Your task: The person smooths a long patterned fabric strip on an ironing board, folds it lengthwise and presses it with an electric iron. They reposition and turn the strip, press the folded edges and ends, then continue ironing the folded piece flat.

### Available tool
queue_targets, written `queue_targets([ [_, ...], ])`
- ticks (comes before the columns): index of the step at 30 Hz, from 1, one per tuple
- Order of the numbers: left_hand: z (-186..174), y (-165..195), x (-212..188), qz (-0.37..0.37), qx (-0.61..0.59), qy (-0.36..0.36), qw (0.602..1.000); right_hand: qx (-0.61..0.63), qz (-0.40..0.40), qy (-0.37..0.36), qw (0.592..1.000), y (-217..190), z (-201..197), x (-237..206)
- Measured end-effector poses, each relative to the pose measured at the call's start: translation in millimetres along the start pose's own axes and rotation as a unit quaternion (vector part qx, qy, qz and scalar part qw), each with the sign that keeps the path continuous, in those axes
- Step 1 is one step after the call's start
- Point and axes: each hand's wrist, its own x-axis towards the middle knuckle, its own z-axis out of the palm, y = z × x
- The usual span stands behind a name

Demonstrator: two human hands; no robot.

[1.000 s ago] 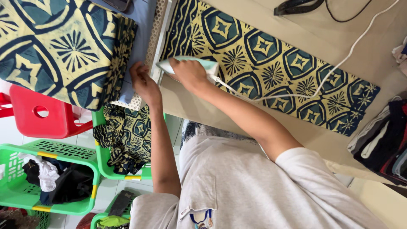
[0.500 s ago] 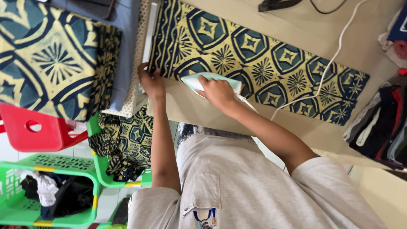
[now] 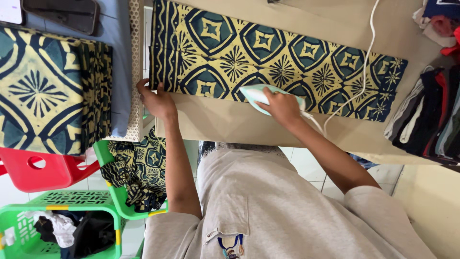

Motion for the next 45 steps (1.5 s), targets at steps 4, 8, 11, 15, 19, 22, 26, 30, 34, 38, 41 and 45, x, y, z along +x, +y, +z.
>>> queue_targets([
  [4,18.7,11.1,-12.2,0.111,0.15,0.115,0.976,-0.012,0.049,-0.009,0.999,23.9,2.9,-19.9],
  [8,61.3,36.3,-61.6,0.309,0.097,-0.009,0.946,-0.032,0.067,-0.009,0.997,28.1,16.4,-13.9],
  [11,91.4,59.5,-105.7,0.308,0.126,-0.159,0.929,0.001,0.084,0.013,0.996,21.9,27.3,6.8],
  [15,102.6,72.1,-130.0,0.342,0.197,-0.178,0.901,0.017,0.084,0.015,0.996,20.7,28.2,35.5],
  [19,97.8,72.9,-130.7,0.337,0.233,-0.183,0.894,0.032,0.094,0.052,0.994,21.2,23.2,55.6],
  [22,94.1,74.4,-130.1,0.338,0.228,-0.179,0.895,0.039,0.089,0.059,0.993,21.3,20.4,48.8],
  [26,92.5,78.0,-129.4,0.341,0.23,-0.178,0.894,0.055,0.104,0.034,0.993,30.9,17.6,8.6],
  [30,93.8,77.0,-131.7,0.337,0.233,-0.187,0.893,0.054,0.173,0.019,0.983,60.0,16.0,-35.6],
  [34,98.7,71.7,-132.9,0.339,0.259,-0.196,0.883,0.008,0.216,0.044,0.975,95.3,13.1,-69.0],
  [38,116.0,74.3,-149.2,0.405,0.324,-0.025,0.855,0.028,0.253,0.023,0.967,124.0,12.0,-79.3],
  [41,136.5,87.8,-187.2,0.419,0.417,-0.083,0.802,0.043,0.265,0.032,0.963,139.5,15.2,-69.5],
  [45,160.3,111.5,-241.1,0.506,0.246,-0.235,0.792,0.042,0.272,0.049,0.96,151.2,20.6,-68.3],
])
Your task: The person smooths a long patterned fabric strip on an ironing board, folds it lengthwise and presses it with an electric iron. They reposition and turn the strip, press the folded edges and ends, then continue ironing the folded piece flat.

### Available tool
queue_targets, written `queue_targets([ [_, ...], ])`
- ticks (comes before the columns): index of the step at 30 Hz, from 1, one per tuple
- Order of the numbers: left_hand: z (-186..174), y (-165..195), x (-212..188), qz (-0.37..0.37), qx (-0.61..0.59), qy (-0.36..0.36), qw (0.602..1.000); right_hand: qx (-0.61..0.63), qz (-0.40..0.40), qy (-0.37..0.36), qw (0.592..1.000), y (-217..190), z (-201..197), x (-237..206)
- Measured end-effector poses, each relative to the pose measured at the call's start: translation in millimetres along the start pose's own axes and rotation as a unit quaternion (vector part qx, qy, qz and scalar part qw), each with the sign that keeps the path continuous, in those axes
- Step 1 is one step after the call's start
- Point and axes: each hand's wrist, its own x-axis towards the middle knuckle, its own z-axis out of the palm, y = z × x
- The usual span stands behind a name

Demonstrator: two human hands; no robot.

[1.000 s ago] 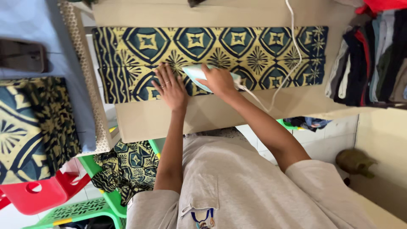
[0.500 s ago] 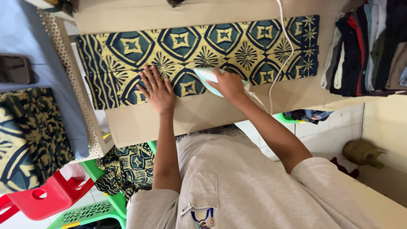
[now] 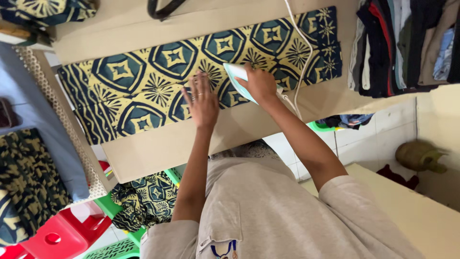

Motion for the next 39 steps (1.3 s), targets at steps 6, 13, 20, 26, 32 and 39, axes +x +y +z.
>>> queue_targets([
  [6,0.8,14.7,5.5,0.046,-0.047,-0.012,0.998,-0.014,0.037,-0.033,0.999,39.7,-2.4,-31.6],
  [13,7.4,29.8,2.4,0.016,-0.036,0.001,0.999,-0.003,0.102,0.028,0.994,130.5,-8.7,-32.7],
  [20,26.5,93.4,14.9,0.087,-0.049,-0.057,0.993,-0.026,0.167,-0.01,0.985,191.0,-25.6,-12.8],
  [26,29.9,109.9,20.4,0.111,-0.016,-0.064,0.992,-0.02,0.235,-0.022,0.971,222.8,-36.2,-35.8],
  [32,28.6,113.4,20.1,0.107,-0.006,-0.077,0.991,-0.02,0.282,0.013,0.959,267.3,-44.2,-37.5],
  [39,27.2,118.0,23.4,0.101,0.002,-0.091,0.991,-0.043,0.326,0.026,0.944,303.3,-48.1,-25.5],
])
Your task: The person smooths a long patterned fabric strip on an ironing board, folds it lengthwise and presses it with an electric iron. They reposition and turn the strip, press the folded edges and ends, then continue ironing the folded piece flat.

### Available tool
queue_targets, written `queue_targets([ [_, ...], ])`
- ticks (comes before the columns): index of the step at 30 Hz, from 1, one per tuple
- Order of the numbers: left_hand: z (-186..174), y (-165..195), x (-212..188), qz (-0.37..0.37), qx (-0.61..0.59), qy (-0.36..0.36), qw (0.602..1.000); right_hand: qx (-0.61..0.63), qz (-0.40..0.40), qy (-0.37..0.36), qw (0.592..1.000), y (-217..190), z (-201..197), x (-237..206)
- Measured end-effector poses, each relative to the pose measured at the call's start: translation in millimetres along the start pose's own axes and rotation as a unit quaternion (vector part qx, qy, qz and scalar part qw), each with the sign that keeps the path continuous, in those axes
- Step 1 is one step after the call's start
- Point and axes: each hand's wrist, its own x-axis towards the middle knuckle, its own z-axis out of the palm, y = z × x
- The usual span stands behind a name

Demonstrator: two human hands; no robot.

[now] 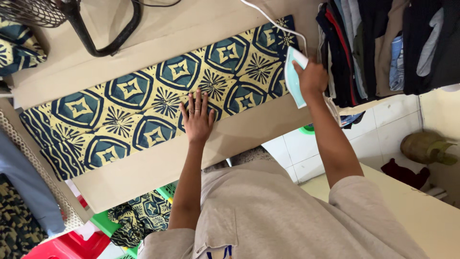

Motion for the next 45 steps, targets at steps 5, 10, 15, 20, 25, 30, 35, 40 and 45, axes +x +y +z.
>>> queue_targets([
  [5,5.5,-0.6,-3.4,0.005,0.03,0.014,0.999,0.014,0.005,0.031,0.999,11.7,-0.2,13.4],
  [10,10.5,-1.8,-3.4,0.0,0.016,0.027,1.0,0.004,-0.055,0.036,0.998,-3.1,-4.8,10.4],
  [15,11.5,0.0,-12.5,-0.038,0.009,0.055,0.998,0.029,-0.233,0.116,0.965,-41.2,-32.8,26.3],
  [20,9.1,-6.3,-21.9,-0.088,-0.017,0.059,0.994,0.311,-0.353,0.104,0.876,-96.8,-50.6,96.5],
  [25,3.8,-17.4,-28.9,-0.161,-0.024,0.062,0.985,0.546,-0.394,0.019,0.739,-188.8,-48.8,146.8],
  [30,0.0,-56.0,-36.3,-0.233,0.006,0.039,0.972,0.648,-0.322,-0.031,0.69,-246.7,-34.7,149.3],
  [35,-15.9,-99.4,-45.1,-0.268,-0.006,0.034,0.963,0.695,-0.294,-0.064,0.653,-261.3,-25.7,147.6],
  [40,-34.6,-107.5,-39.9,-0.23,-0.002,0.098,0.968,0.661,-0.304,-0.064,0.683,-256.7,-20.5,148.1],
  [45,-47.8,-130.0,-4.0,-0.22,-0.031,0.115,0.968,0.455,-0.326,0.112,0.821,-240.7,-17.2,139.4],
])
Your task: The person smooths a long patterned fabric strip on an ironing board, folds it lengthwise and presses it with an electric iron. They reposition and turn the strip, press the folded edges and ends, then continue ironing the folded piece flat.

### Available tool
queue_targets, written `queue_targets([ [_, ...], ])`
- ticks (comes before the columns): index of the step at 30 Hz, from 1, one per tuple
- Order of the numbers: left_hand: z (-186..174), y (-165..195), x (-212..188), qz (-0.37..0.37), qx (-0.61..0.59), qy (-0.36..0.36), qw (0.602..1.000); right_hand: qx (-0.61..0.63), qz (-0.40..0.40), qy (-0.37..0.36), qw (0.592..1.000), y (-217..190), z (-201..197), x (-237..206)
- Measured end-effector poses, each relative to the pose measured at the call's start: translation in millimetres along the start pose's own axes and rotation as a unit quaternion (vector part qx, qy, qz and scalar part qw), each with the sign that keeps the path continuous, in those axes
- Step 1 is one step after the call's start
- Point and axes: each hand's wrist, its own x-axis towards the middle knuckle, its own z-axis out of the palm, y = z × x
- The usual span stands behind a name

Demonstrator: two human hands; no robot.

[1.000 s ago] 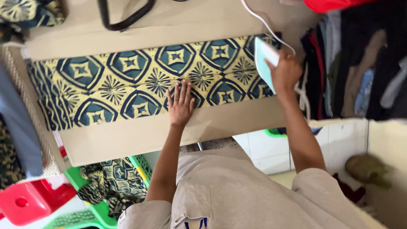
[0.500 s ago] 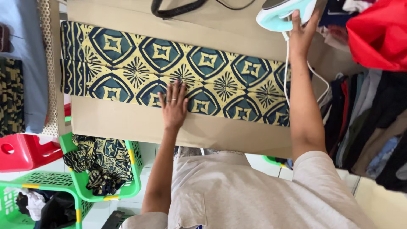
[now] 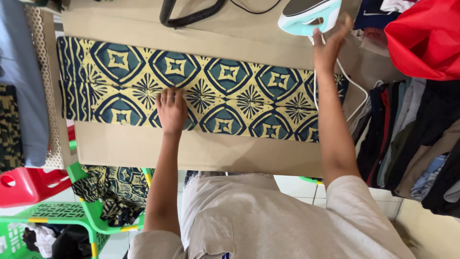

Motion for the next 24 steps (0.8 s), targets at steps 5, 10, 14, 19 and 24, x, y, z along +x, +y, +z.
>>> queue_targets([
  [5,-11.6,-27.9,84.1,0.117,0.153,0.055,0.98,-0.147,0.043,-0.121,0.981,-22.2,0.1,-71.6],
  [10,-42.4,-62.3,125.5,0.131,0.094,-0.077,0.984,-0.206,-0.044,-0.303,0.93,-22.7,-17.3,-88.0],
  [14,-64.2,-88.6,135.1,0.118,0.133,-0.17,0.969,-0.361,0.01,-0.354,0.863,-8.1,-49.7,-80.9],
  [19,-86.3,-137.4,149.0,0.153,0.209,-0.129,0.957,-0.525,-0.04,-0.341,0.779,16.3,-80.7,-72.5],
  [24,-120.0,-198.5,136.3,0.166,0.162,-0.062,0.971,-0.45,0.065,-0.275,0.847,26.1,-111.5,-88.5],
])
